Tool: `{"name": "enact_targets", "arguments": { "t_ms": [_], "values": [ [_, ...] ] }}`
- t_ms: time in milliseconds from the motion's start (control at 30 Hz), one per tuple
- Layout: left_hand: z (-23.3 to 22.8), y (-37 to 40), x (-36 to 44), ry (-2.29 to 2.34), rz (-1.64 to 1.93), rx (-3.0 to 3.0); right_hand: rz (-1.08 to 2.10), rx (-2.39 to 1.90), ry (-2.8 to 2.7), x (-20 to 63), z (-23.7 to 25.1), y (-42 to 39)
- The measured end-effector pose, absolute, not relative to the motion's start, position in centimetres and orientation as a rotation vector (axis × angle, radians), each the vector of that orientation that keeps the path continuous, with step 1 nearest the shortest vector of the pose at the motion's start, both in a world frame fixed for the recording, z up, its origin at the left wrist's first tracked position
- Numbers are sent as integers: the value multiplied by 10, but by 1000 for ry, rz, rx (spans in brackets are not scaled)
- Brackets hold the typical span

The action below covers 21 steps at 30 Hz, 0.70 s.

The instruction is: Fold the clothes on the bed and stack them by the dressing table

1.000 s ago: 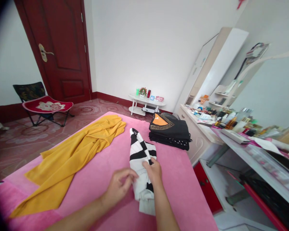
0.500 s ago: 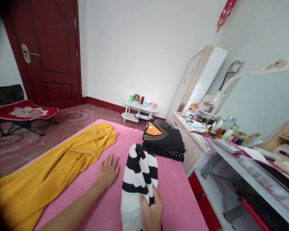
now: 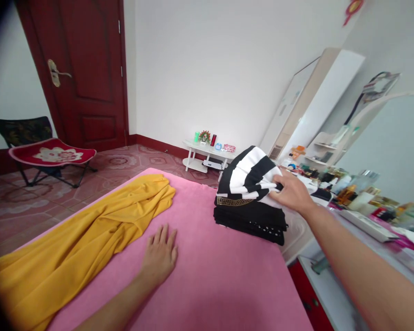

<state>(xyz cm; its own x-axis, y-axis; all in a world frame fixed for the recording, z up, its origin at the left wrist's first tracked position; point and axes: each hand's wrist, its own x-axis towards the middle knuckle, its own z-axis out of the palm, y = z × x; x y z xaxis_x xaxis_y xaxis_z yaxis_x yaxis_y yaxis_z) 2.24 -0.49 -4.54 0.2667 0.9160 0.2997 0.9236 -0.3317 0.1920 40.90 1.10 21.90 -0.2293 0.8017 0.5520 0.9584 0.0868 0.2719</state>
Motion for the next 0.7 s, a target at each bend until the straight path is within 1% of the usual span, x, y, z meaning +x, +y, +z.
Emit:
{"name": "enact_targets", "arguments": {
  "t_ms": [67,167,267,367,500,633,700],
  "values": [
    [-44,-5,23,-1809,-551,-2486,-878,-2007,-2150,418,200,29],
    [-43,-5,23,-1818,-530,-2487,-747,-2425,-2082,415,146,38],
    [-43,-5,23,-1810,-525,-2495,-728,-2536,-2004,408,107,34],
    [-42,-6,23,-1821,-532,-2492,-716,-2465,-1900,411,106,29],
    [-41,-6,23,-1821,-556,-2495,-694,-2378,-1627,417,111,22],
    [-40,-6,23,-1828,-560,-2495,-654,-2550,-1722,411,89,14],
    [-40,-6,23,-1828,-554,-2495,-549,-2636,-1795,410,93,15]
  ]
}}
